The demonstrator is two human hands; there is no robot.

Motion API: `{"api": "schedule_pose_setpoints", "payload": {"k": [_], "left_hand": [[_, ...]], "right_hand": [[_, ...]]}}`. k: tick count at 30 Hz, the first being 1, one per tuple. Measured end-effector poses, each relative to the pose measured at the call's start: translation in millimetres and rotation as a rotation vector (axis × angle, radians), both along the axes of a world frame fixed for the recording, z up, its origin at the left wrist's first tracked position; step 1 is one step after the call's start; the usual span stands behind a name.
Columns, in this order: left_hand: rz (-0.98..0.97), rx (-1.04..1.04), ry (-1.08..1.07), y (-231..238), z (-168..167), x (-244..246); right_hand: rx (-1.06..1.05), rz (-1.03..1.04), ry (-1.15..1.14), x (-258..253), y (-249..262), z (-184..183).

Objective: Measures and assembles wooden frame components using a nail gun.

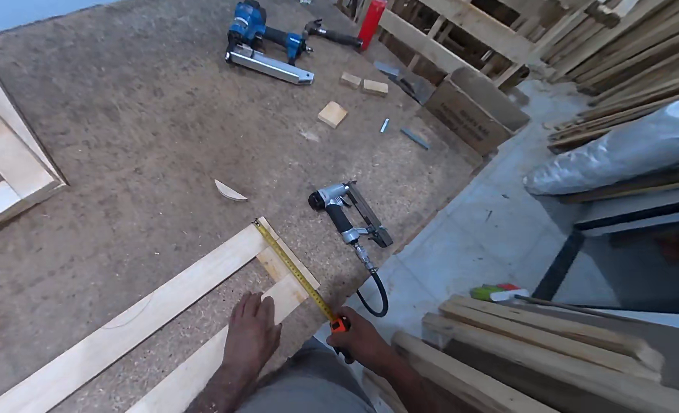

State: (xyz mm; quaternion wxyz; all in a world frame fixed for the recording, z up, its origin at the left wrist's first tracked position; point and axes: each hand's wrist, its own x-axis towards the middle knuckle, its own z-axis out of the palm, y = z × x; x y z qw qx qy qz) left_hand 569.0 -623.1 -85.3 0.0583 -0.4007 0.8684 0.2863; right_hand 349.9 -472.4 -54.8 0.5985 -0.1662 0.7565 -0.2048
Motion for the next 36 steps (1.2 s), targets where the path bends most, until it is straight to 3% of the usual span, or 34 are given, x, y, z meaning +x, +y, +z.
{"api": "schedule_pose_setpoints", "payload": {"k": [17,20,22,25,28,33,36], "left_hand": [[0.018,0.019,-0.024,0.3,-0.9,-1.8],[-0.001,0.141,0.002,-3.2,19.5,-4.1],[0.061,0.214,0.136,-1.0,44.0,5.4],[0.342,0.504,0.474,6.0,70.5,35.8],[0.815,0.726,0.684,20.1,67.2,88.2],[1.346,0.826,0.989,62.6,70.6,232.0],[1.550,0.829,1.000,90.4,63.4,326.6]], "right_hand": [[0.003,0.018,0.038,1.4,0.5,-7.8],[-0.052,-0.041,0.008,12.1,2.8,14.3],[-0.127,-0.020,-0.051,26.7,-9.8,37.6],[-0.236,0.197,-0.169,66.1,-50.6,48.0],[-0.373,0.496,-0.256,131.7,-83.6,53.3],[-0.340,1.140,-0.431,256.2,-115.8,84.1],[-0.305,1.440,-0.224,328.7,-117.6,66.1]]}}
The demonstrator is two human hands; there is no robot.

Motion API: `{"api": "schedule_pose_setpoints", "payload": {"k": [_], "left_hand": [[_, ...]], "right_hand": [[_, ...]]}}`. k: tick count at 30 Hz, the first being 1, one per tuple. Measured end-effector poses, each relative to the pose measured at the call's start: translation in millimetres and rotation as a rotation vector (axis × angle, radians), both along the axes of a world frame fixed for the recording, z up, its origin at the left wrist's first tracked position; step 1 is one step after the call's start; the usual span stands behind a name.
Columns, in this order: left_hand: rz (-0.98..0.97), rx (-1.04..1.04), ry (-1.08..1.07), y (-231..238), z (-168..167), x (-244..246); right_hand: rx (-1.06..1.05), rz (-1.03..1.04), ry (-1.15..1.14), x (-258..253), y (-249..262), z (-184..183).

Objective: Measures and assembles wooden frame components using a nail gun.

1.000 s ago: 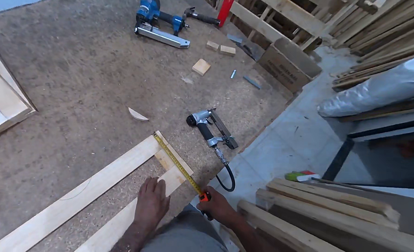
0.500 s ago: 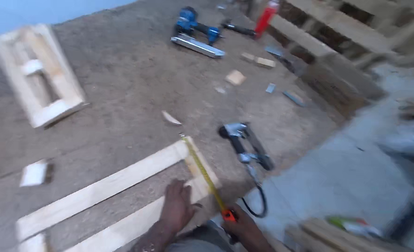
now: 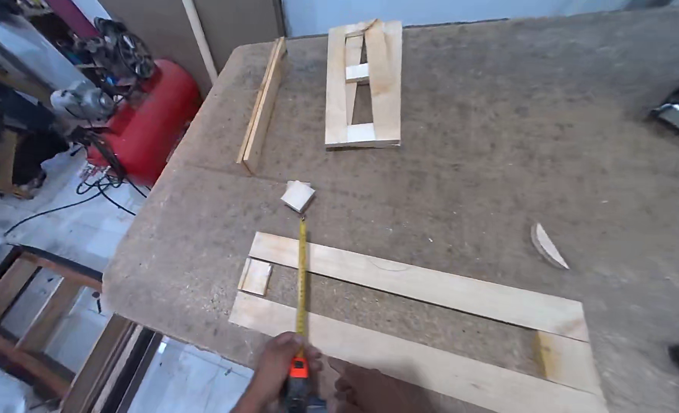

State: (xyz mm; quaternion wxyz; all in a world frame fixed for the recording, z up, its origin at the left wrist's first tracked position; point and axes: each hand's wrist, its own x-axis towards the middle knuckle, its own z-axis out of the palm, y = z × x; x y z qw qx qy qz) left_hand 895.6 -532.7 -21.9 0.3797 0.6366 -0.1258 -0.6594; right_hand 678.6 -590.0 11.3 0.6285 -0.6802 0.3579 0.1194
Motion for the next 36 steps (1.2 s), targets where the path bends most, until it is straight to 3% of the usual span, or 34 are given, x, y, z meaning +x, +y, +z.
{"api": "schedule_pose_setpoints", "payload": {"k": [5,10,22,36], "left_hand": [[-0.048,0.081,-0.130,19.3,-17.0,118.2],[-0.156,0.132,-0.150,26.6,-30.2,166.6],[-0.351,0.108,-0.280,58.1,-54.3,185.4],[-0.344,0.199,-0.255,50.8,-52.5,189.7]], "right_hand": [[-0.212,0.069,0.256,102.1,0.7,-45.9],[-0.335,0.039,0.413,153.5,3.2,-48.9],[-0.382,0.050,0.620,182.3,-4.7,-55.5],[-0.385,0.026,0.630,182.1,-2.7,-62.1]]}}
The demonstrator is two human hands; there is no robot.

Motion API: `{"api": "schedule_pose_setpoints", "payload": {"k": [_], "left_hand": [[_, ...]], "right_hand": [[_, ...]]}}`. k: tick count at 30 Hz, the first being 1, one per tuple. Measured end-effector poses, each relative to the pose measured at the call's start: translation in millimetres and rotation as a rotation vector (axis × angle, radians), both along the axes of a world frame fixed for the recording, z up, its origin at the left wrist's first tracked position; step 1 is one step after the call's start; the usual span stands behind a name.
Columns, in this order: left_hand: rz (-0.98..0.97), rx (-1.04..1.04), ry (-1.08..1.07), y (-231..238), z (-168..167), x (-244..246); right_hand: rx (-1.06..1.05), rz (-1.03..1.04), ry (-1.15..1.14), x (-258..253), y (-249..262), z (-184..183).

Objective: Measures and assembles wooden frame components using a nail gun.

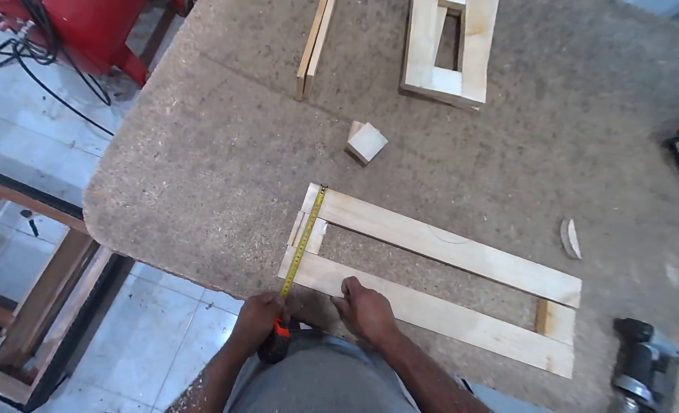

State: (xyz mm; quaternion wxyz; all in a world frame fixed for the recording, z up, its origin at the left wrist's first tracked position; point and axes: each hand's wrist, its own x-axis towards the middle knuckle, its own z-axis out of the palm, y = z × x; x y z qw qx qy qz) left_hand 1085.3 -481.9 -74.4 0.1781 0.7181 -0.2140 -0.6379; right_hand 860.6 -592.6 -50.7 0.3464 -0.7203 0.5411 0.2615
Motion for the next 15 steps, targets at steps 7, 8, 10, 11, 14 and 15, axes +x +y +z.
{"api": "schedule_pose_setpoints", "payload": {"k": [7,8,10,11,14,15], "left_hand": [[-0.014,-0.035,0.017,2.7,-3.5,-0.1],[-0.012,-0.034,0.020,2.7,-3.2,0.0],[-0.007,-0.028,0.028,2.0,-2.4,0.2],[-0.004,-0.024,0.031,1.7,-2.2,0.3],[0.016,-0.009,0.044,0.9,-2.3,0.2],[0.022,-0.004,0.047,0.8,-2.8,0.0]], "right_hand": [[0.006,-0.010,-0.010,-0.7,-0.2,-0.3],[0.008,-0.009,-0.014,-0.7,-0.4,0.0],[0.012,-0.011,-0.014,-0.8,-0.9,1.5],[0.013,-0.012,-0.013,-0.8,-1.0,1.7],[0.015,-0.011,-0.007,-0.7,-1.2,2.3],[0.016,-0.010,-0.007,-0.8,-1.4,2.5]]}}
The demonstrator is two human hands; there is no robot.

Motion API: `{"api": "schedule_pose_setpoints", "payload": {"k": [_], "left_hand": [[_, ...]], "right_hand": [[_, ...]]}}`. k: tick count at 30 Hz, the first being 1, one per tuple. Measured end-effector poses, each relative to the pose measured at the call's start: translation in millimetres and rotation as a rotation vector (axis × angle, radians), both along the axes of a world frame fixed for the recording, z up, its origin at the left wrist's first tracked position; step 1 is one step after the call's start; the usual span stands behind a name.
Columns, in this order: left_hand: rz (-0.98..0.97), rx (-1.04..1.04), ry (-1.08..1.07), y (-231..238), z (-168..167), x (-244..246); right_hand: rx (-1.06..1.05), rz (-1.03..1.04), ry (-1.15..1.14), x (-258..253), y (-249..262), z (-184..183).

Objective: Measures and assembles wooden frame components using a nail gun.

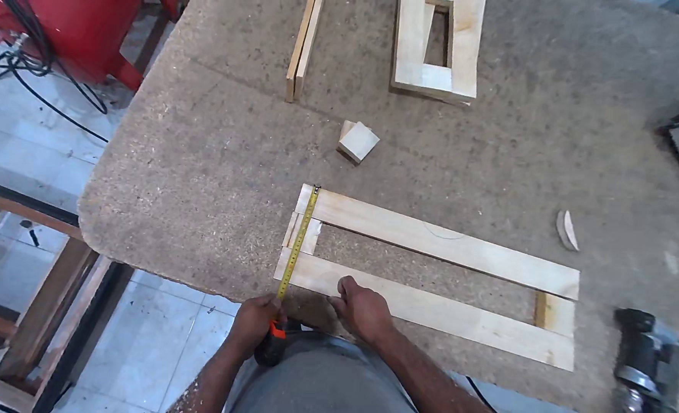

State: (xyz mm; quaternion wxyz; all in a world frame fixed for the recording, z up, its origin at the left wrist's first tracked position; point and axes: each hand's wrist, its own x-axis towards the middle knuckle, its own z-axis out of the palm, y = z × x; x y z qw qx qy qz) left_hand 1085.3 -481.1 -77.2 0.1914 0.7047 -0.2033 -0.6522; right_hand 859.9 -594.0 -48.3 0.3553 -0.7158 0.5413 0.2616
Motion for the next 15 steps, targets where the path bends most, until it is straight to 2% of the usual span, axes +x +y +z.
{"api": "schedule_pose_setpoints", "payload": {"k": [15], "left_hand": [[0.056,0.032,-0.006,0.7,-4.6,-3.9]], "right_hand": [[-0.027,0.003,0.029,2.1,7.4,1.8]]}}
